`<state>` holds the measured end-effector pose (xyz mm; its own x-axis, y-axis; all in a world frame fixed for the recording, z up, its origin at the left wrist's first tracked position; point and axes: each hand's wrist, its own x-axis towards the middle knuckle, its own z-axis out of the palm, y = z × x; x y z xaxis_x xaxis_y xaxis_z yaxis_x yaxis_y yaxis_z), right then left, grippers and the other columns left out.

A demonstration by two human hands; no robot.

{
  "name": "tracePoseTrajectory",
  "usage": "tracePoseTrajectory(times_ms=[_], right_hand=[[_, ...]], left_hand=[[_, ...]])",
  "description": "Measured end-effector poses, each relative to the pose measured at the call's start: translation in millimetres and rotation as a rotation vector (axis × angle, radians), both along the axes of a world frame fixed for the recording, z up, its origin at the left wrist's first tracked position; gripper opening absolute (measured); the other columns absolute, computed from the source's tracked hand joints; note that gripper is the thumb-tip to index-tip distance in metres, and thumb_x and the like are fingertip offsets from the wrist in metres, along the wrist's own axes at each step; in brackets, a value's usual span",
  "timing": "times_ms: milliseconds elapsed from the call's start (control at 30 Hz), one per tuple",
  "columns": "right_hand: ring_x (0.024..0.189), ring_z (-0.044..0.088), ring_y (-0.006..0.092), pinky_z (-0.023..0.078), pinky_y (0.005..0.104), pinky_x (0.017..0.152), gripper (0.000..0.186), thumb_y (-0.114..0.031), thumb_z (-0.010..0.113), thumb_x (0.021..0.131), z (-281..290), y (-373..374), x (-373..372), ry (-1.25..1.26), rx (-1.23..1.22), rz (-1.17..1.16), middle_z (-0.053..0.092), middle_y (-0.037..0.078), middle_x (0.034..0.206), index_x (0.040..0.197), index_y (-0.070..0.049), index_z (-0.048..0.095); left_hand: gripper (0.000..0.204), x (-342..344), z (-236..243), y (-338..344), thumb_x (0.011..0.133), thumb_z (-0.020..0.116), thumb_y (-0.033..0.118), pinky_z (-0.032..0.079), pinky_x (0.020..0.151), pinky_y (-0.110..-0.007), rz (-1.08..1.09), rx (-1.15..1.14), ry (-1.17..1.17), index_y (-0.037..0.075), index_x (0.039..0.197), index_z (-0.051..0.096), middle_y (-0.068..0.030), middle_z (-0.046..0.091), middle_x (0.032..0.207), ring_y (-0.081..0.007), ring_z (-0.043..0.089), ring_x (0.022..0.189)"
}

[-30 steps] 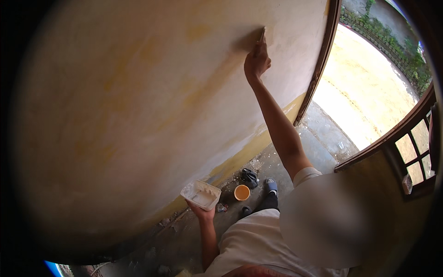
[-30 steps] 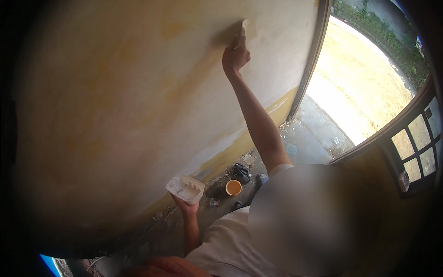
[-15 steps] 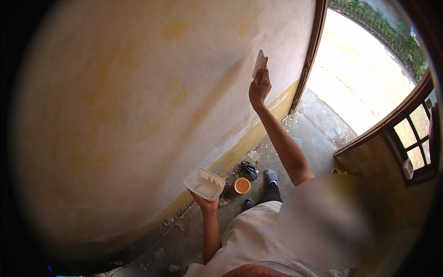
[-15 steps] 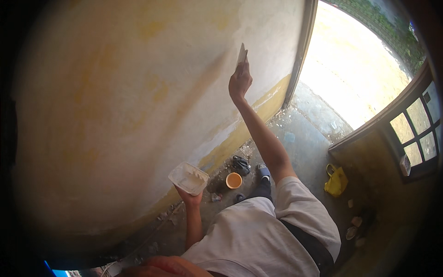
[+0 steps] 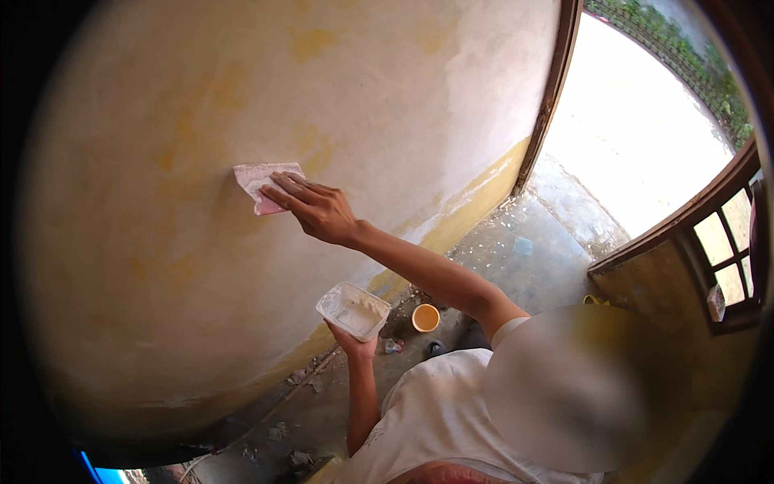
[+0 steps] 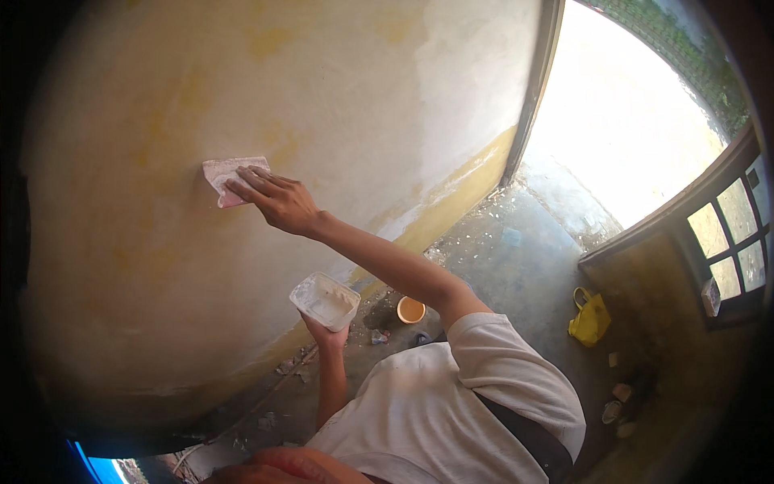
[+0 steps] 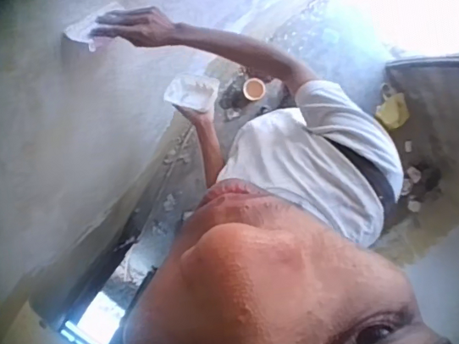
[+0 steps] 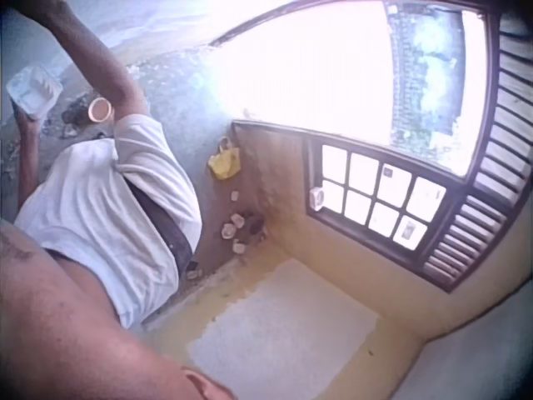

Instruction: The person applies a white plaster substance to a wall using a putty knife. They hold a container of the plaster in one hand and repeatedly scoop the substance onto the putty knife to spread it across a yellow-painted wall surface.

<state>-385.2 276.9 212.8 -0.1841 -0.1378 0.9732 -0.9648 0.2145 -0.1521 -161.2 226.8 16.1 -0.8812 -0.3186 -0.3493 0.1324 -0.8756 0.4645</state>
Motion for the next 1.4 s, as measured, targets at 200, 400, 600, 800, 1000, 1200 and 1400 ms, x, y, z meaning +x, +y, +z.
tracePoseTrajectory(times_ms=[200, 400, 600, 800, 1000, 1200, 1400], right_hand=[[0.1, 0.07, 0.0363, 0.054, 0.0446, 0.084, 0.043, -0.019, 0.041, 0.107, -34.5, 151.0, -107.1, -0.797, -0.668, -0.466, 0.07, 0.019, 0.118, 0.149, -0.013, 0.047], [0.088, 0.071, 0.0354, 0.054, 0.0462, 0.078, 0.06, -0.006, 0.054, 0.094, 15.7, 87.3, -136.2, -0.723, -0.592, -0.551, 0.073, 0.014, 0.11, 0.151, -0.018, 0.044], [0.111, 0.07, 0.0267, 0.062, 0.0353, 0.074, 0.061, -0.002, 0.062, 0.086, 32.0, -43.3, 27.8, 0.057, 0.042, 0.022, 0.066, 0.011, 0.13, 0.143, -0.019, 0.054], [0.093, 0.073, 0.0336, 0.058, 0.0385, 0.076, 0.034, -0.002, 0.06, 0.097, -32.2, 44.7, -3.9, -0.376, -0.383, -0.065, 0.071, 0.019, 0.114, 0.13, -0.004, 0.06], [0.097, 0.07, 0.0362, 0.053, 0.0478, 0.086, 0.044, -0.016, 0.044, 0.104, -10.1, 180.7, -169.2, -0.917, -0.632, -0.53, 0.071, 0.021, 0.111, 0.148, -0.008, 0.045], [0.083, 0.073, 0.0326, 0.056, 0.039, 0.065, 0.057, 0.0, 0.059, 0.091, 54.5, 23.3, -91.8, -0.32, -0.448, -0.459, 0.072, 0.02, 0.107, 0.146, -0.009, 0.05], [0.105, 0.071, 0.0302, 0.063, 0.0413, 0.081, 0.059, 0.004, 0.059, 0.086, 22.3, -3.1, 55.1, 0.081, 0.073, 0.263, 0.065, 0.014, 0.132, 0.143, -0.013, 0.052]], left_hand=[[0.056, -2.9, -1.5, 0.8, 0.097, 0.049, 0.062, 0.038, 0.112, -0.052, 0.019, 0.065, 0.067, 0.024, 0.139, 0.053, 0.0013, 0.056, 0.139, -0.0255, 0.051, 0.13], [0.059, 15.8, -9.1, 4.3, 0.097, 0.049, 0.063, 0.038, 0.112, -0.052, 0.08, 0.008, 0.041, 0.023, 0.14, 0.052, 0.0006, 0.055, 0.141, -0.0261, 0.049, 0.132], [0.062, 9.7, 4.2, 7.4, 0.097, 0.045, 0.065, 0.036, 0.113, -0.054, 0.083, -0.007, 0.045, 0.023, 0.142, 0.051, -0.0007, 0.052, 0.144, -0.0274, 0.048, 0.134], [0.063, 10.5, 0.9, -0.6, 0.097, 0.046, 0.064, 0.033, 0.115, -0.053, 0.062, -0.017, 0.063, 0.022, 0.144, 0.049, -0.0009, 0.05, 0.147, -0.0278, 0.046, 0.135], [0.062, 13.5, -24.2, 1.5, 0.096, 0.049, 0.064, 0.037, 0.112, -0.052, 0.045, 0.077, 0.068, 0.022, 0.142, 0.051, -0.0007, 0.054, 0.142, -0.0268, 0.049, 0.133], [0.062, 13.6, -22.6, -3.6, 0.097, 0.048, 0.064, 0.037, 0.112, -0.052, 0.057, 0.047, 0.098, 0.022, 0.142, 0.051, -0.001, 0.054, 0.142, -0.0266, 0.05, 0.132], [0.061, 6.3, 3.6, -1.1, 0.098, 0.045, 0.064, 0.035, 0.114, -0.052, -0.04, 0.064, 0.082, 0.021, 0.142, 0.051, -0.0015, 0.053, 0.144, -0.0269, 0.048, 0.134]])
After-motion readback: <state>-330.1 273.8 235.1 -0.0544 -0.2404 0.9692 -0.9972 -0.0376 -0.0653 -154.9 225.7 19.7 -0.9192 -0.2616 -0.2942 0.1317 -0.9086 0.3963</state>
